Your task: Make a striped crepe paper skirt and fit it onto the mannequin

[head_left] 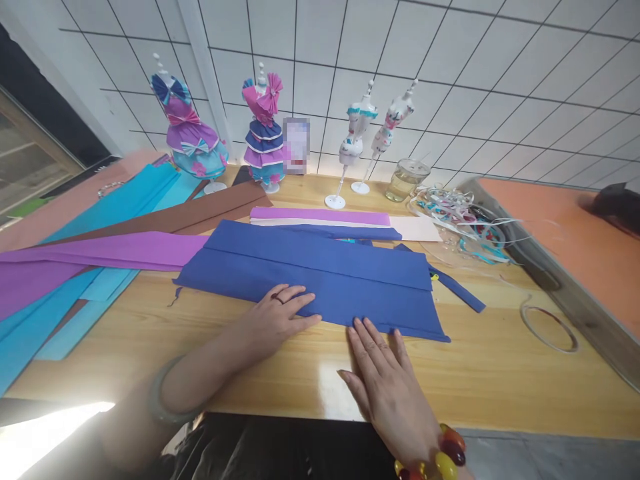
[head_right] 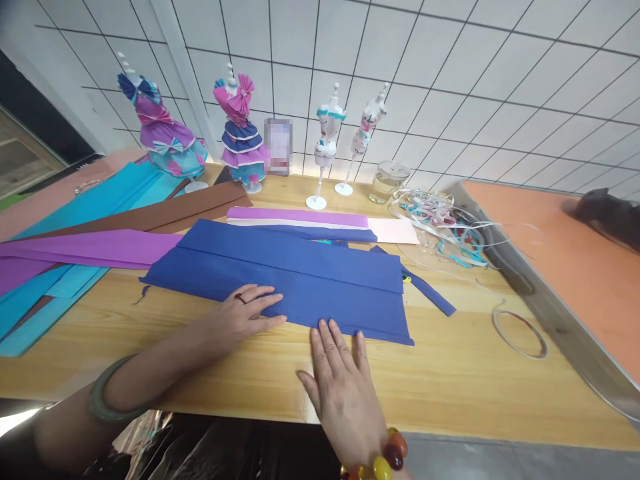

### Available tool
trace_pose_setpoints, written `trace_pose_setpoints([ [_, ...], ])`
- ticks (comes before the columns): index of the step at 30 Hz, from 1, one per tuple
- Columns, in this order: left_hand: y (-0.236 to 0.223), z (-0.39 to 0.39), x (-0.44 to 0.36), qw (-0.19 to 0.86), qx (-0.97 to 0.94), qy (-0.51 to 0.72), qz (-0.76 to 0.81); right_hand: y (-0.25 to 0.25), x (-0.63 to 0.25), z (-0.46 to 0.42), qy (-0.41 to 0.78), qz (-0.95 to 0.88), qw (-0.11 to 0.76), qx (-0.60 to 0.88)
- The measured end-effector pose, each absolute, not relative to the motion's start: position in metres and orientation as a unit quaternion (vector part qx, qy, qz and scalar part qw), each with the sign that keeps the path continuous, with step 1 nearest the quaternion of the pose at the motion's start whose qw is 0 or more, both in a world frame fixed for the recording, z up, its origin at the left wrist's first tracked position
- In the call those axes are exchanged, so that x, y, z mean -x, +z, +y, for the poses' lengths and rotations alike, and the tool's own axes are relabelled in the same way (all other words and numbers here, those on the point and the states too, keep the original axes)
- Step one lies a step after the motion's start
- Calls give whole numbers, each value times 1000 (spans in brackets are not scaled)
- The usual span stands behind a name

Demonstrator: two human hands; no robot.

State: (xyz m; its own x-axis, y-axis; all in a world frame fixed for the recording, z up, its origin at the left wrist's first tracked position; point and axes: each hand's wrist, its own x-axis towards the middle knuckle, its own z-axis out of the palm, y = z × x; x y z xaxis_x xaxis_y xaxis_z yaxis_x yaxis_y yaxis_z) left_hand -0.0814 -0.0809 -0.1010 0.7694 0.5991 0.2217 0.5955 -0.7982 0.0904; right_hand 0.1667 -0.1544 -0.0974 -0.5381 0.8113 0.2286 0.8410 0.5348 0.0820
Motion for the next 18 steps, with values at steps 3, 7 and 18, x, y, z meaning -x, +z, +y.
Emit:
trace_pose_setpoints([
  [3, -102, -80, 82, 14, -941, 114, 319, -99, -183, -163, -118, -855, 74, 500],
  [7, -105, -80, 83, 10, -943, 114, 314, -103, -205, -172, -142, -823, 74, 545],
  [18, -105, -80, 82, 17, -941, 121, 315, -115, -267, -177, -106, -758, 37, 643],
])
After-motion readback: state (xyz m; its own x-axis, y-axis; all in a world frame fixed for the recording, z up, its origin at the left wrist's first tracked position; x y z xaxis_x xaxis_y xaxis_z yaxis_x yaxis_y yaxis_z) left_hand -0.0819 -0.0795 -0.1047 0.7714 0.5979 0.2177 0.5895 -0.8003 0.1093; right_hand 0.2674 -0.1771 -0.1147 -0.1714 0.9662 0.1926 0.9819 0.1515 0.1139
